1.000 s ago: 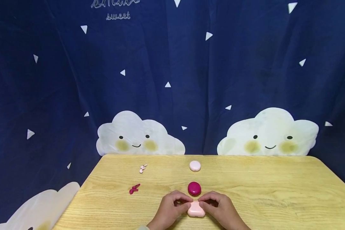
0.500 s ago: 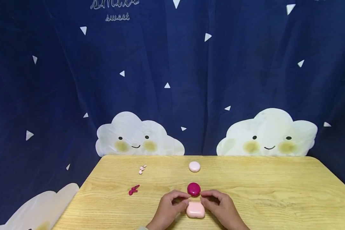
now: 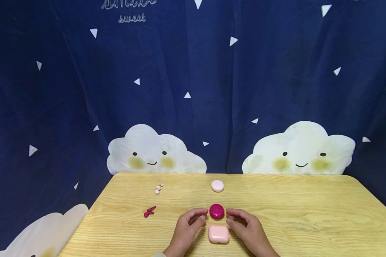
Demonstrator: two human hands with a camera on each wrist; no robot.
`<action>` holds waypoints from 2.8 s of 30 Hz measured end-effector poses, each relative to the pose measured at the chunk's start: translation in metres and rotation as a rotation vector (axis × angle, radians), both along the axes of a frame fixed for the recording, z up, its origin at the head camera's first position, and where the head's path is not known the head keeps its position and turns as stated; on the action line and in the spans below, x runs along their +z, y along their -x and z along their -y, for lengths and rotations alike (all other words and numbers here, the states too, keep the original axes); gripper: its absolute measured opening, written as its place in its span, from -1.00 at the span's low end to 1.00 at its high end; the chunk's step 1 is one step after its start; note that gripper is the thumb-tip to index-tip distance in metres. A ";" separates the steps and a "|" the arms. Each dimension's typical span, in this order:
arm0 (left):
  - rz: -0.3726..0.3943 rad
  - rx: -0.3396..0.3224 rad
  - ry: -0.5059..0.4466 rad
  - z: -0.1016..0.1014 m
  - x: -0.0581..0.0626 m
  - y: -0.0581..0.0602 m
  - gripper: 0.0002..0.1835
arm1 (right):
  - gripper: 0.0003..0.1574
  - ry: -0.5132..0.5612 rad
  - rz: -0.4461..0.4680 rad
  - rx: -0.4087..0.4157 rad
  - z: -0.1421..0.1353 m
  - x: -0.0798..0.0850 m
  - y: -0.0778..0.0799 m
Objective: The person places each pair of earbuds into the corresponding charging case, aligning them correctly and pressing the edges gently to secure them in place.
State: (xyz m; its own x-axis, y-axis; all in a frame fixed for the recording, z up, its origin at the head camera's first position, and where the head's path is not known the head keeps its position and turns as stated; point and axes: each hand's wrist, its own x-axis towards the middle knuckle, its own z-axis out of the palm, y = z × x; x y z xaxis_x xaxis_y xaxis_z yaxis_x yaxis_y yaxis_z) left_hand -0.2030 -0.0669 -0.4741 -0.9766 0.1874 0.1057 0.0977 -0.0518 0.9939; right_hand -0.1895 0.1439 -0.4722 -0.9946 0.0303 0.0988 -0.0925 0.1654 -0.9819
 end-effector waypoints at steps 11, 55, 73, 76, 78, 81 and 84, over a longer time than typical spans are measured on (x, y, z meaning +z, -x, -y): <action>-0.028 -0.011 0.092 0.001 0.004 -0.003 -0.61 | -0.52 0.082 -0.021 -0.001 0.004 0.000 -0.001; -0.109 0.117 -0.013 -0.022 -0.001 0.031 -0.69 | -0.52 -0.020 -0.073 -0.137 0.015 0.002 0.026; -0.122 0.218 -0.077 -0.031 -0.003 0.042 -0.75 | -0.52 0.192 -0.056 -0.202 0.022 -0.001 0.041; -0.122 0.210 -0.089 -0.032 -0.003 0.043 -0.75 | -0.54 0.287 -0.035 -0.156 0.022 -0.001 0.041; -0.123 0.209 -0.101 -0.032 -0.003 0.043 -0.75 | -0.52 0.348 -0.025 -0.121 0.022 -0.002 0.041; -0.134 0.208 -0.109 -0.033 -0.002 0.043 -0.74 | -0.52 0.405 -0.013 -0.093 0.023 -0.002 0.041; -0.146 0.200 -0.095 -0.033 -0.001 0.043 -0.71 | -0.51 0.396 -0.014 -0.089 0.023 -0.001 0.040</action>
State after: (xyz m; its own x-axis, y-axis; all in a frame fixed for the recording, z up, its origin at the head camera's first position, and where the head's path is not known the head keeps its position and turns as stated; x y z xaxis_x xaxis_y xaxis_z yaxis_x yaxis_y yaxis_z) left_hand -0.2459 -0.0341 -0.4754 -0.9663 -0.0250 0.2561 0.2573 -0.1095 0.9601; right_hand -0.2295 0.1207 -0.4733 -0.9851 0.1546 0.0755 -0.1085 -0.2174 -0.9700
